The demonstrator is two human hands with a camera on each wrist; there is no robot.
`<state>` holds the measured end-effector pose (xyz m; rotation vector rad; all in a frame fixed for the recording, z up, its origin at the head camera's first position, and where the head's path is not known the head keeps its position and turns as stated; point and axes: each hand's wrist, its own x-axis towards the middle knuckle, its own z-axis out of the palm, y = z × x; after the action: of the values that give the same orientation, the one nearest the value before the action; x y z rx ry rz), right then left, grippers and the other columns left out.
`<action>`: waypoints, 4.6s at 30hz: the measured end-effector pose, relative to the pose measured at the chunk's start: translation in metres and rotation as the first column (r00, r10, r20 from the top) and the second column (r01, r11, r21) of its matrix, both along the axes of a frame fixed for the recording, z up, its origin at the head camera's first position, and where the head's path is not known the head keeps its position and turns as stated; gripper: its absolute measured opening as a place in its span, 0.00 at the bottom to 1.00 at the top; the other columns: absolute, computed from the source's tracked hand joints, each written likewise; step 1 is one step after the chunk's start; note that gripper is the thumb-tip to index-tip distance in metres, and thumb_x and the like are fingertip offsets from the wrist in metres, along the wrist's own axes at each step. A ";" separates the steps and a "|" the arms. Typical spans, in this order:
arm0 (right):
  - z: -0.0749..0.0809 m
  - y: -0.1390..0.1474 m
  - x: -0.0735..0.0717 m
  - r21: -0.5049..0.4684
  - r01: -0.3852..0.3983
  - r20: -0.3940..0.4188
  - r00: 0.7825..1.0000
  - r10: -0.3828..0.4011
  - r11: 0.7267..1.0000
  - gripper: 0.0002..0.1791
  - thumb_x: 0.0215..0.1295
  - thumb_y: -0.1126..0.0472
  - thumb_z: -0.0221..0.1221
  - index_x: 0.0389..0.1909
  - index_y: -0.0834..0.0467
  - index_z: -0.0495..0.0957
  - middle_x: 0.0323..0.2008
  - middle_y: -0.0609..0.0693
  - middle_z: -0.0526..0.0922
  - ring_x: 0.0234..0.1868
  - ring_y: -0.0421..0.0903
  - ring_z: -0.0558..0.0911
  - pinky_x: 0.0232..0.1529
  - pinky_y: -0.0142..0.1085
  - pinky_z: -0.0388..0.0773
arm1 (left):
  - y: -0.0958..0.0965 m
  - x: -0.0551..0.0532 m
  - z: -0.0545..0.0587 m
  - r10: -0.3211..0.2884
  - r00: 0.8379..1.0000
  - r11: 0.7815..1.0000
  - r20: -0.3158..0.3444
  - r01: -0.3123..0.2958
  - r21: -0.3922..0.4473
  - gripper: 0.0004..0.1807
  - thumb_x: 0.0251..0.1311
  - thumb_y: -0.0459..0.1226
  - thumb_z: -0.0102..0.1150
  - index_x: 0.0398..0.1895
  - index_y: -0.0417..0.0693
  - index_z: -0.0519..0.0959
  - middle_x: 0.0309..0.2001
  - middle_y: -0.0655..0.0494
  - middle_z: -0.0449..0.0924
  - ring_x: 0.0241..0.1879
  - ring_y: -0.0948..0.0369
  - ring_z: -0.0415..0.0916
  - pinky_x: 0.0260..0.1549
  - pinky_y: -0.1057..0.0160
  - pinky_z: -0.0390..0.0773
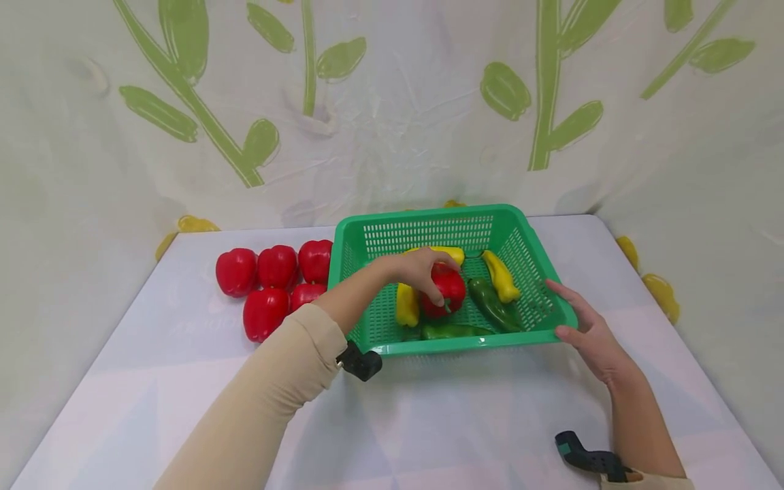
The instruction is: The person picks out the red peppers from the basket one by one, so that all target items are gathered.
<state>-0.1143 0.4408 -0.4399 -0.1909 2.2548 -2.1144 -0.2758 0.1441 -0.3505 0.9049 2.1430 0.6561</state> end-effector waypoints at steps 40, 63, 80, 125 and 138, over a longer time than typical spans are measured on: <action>-0.001 0.004 -0.001 0.012 0.005 0.004 1.000 -0.005 1.000 0.32 0.68 0.52 0.52 0.72 0.43 0.55 0.66 0.43 0.49 0.52 0.34 0.70 0.46 0.22 0.73 | -0.116 -0.040 0.074 0.145 0.982 0.983 0.120 -0.157 0.095 0.39 0.50 0.35 0.67 0.66 0.59 0.63 0.66 0.50 0.59 0.61 0.52 0.62 0.52 0.51 0.76; -0.004 0.006 -0.003 0.009 0.016 0.002 1.000 -0.016 1.000 0.33 0.67 0.52 0.53 0.72 0.43 0.56 0.66 0.44 0.50 0.51 0.34 0.70 0.46 0.21 0.72 | -0.216 -0.041 0.090 0.300 0.954 0.947 -0.006 -0.297 0.123 0.40 0.47 0.38 0.70 0.65 0.63 0.63 0.64 0.56 0.62 0.61 0.53 0.63 0.49 0.51 0.77; -0.003 0.003 -0.008 0.006 0.002 0.004 1.000 -0.002 1.000 0.32 0.67 0.51 0.53 0.72 0.42 0.56 0.67 0.44 0.49 0.52 0.34 0.70 0.47 0.21 0.72 | -0.310 -0.018 0.074 0.421 0.906 0.905 -0.041 -0.418 0.079 0.41 0.52 0.43 0.67 0.69 0.58 0.58 0.67 0.46 0.58 0.64 0.45 0.58 0.50 0.44 0.75; -0.001 -0.002 -0.003 0.141 0.021 -0.009 1.000 -0.020 0.990 0.32 0.71 0.55 0.46 0.73 0.41 0.50 0.69 0.44 0.46 0.54 0.33 0.66 0.45 0.18 0.68 | -0.366 0.020 -0.036 0.392 0.920 0.915 -0.001 -0.389 0.105 0.40 0.42 0.35 0.70 0.64 0.49 0.68 0.70 0.39 0.49 0.67 0.35 0.45 0.44 0.49 0.80; 0.020 -0.035 -0.009 0.449 0.267 -0.160 0.963 -0.217 0.853 0.46 0.66 0.58 0.54 0.74 0.37 0.36 0.76 0.49 0.39 0.72 0.51 0.48 0.69 0.54 0.48 | -0.363 0.035 -0.039 0.475 0.865 0.880 -0.160 -0.465 0.099 0.58 0.41 0.46 0.74 0.74 0.45 0.49 0.70 0.33 0.44 0.67 0.33 0.43 0.44 0.40 0.77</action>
<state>-0.1230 0.4057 -0.4202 0.0079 2.9049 -1.6007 -0.2410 -0.2187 -0.3899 0.4737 2.5502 0.9065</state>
